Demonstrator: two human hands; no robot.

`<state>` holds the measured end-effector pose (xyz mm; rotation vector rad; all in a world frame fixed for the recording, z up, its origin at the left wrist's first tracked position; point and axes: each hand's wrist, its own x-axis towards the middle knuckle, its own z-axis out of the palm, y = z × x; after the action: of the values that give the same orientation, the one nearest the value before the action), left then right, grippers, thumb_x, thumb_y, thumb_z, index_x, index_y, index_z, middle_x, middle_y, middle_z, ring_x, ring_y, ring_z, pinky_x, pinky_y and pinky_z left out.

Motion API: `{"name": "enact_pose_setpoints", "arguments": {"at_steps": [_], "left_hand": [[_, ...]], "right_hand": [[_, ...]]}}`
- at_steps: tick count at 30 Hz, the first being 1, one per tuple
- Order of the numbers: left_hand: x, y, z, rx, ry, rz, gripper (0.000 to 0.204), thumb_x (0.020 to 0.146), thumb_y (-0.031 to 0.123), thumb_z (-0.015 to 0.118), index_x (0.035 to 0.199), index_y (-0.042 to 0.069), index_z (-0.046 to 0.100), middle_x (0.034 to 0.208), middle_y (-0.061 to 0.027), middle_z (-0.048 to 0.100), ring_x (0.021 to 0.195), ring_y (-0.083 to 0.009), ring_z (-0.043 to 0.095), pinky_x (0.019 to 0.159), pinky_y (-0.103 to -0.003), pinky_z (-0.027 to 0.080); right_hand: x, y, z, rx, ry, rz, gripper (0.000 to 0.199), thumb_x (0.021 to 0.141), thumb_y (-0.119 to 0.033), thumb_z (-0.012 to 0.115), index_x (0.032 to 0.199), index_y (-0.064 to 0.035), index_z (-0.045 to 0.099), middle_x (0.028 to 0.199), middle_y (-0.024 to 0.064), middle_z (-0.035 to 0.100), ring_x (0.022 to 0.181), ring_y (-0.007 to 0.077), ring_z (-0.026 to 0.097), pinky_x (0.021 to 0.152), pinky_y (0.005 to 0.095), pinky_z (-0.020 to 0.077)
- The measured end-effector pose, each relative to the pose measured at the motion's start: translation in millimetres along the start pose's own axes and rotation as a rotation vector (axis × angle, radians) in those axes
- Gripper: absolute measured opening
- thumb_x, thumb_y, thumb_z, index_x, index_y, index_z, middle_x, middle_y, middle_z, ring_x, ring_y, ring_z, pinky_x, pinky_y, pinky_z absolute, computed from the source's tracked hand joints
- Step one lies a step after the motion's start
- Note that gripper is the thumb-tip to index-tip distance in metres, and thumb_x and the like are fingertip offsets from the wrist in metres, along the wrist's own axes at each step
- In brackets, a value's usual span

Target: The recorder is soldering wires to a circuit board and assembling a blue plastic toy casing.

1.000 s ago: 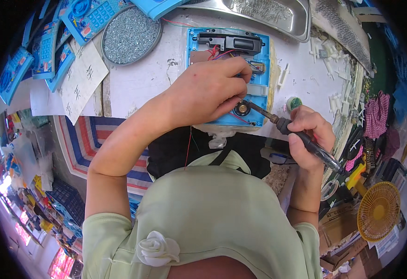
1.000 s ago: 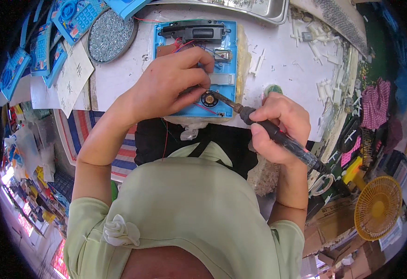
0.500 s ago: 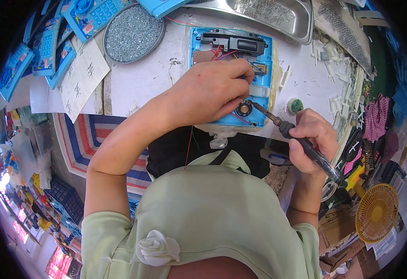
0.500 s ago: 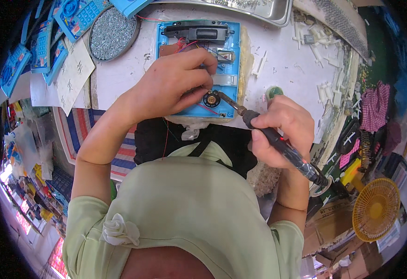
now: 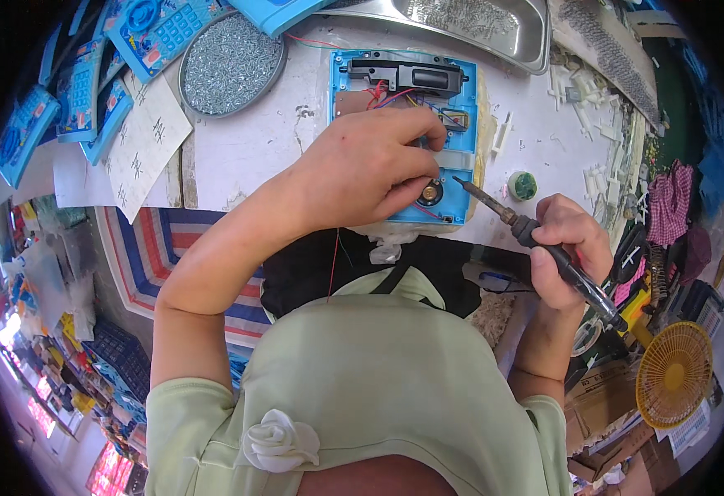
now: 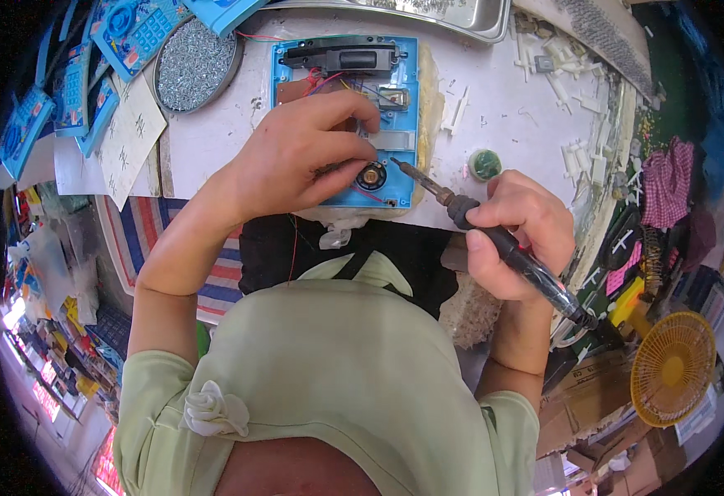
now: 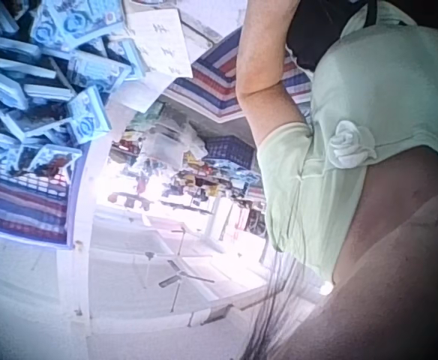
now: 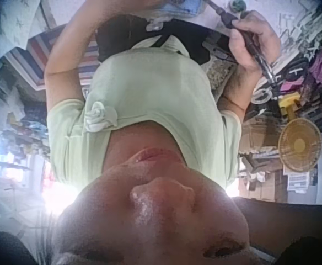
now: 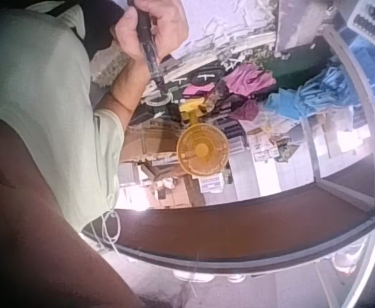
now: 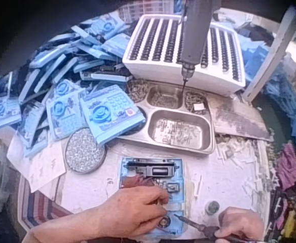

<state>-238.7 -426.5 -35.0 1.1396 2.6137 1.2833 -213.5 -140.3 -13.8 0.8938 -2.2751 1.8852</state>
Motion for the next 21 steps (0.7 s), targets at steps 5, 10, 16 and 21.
{"name": "enact_pose_setpoints", "arguments": {"at_steps": [5,10,16,21], "left_hand": [[-1.2,-1.7,1.8,-0.008,0.037,0.028,0.017,0.076,0.004,0.077,0.092,0.007,0.071,0.109,-0.0086,0.064,0.090,-0.0290,0.065,0.076,-0.038,0.053],[-0.8,1.3,0.1,-0.070,0.049,-0.048,0.018,0.073,0.005,0.080,0.089,0.007,0.071,0.111,-0.0079,0.065,0.084,-0.0248,0.065,0.075,-0.035,0.051],[-1.4,0.7,-0.6,-0.038,0.056,-0.046,0.016,0.074,0.005,0.080,0.085,0.008,0.069,0.112,-0.0071,0.065,0.082,-0.0231,0.065,0.078,-0.035,0.049],[-0.8,1.3,1.9,0.050,0.038,0.016,0.018,0.075,0.004,0.077,0.088,0.008,0.066,0.112,-0.0081,0.064,0.089,-0.0274,0.066,0.077,-0.038,0.053]], "right_hand": [[-0.8,0.3,-0.4,0.006,0.005,-0.008,0.017,0.074,-0.004,0.070,0.088,0.0007,0.062,0.063,0.0055,0.048,0.054,0.0201,0.046,0.054,0.0320,0.0387],[0.5,1.7,0.4,0.015,-0.012,-0.012,0.016,0.074,-0.004,0.070,0.088,0.0006,0.063,0.062,0.0051,0.048,0.054,0.0199,0.046,0.054,0.0321,0.0392],[0.0,2.0,-1.9,0.001,0.013,-0.014,0.017,0.074,-0.004,0.071,0.088,0.0005,0.063,0.062,0.0051,0.048,0.053,0.0199,0.045,0.054,0.0321,0.0394],[0.9,2.8,0.7,0.005,-0.002,-0.025,0.017,0.073,-0.005,0.071,0.088,0.0002,0.063,0.062,0.0056,0.048,0.053,0.0204,0.046,0.053,0.0318,0.0389]]}}
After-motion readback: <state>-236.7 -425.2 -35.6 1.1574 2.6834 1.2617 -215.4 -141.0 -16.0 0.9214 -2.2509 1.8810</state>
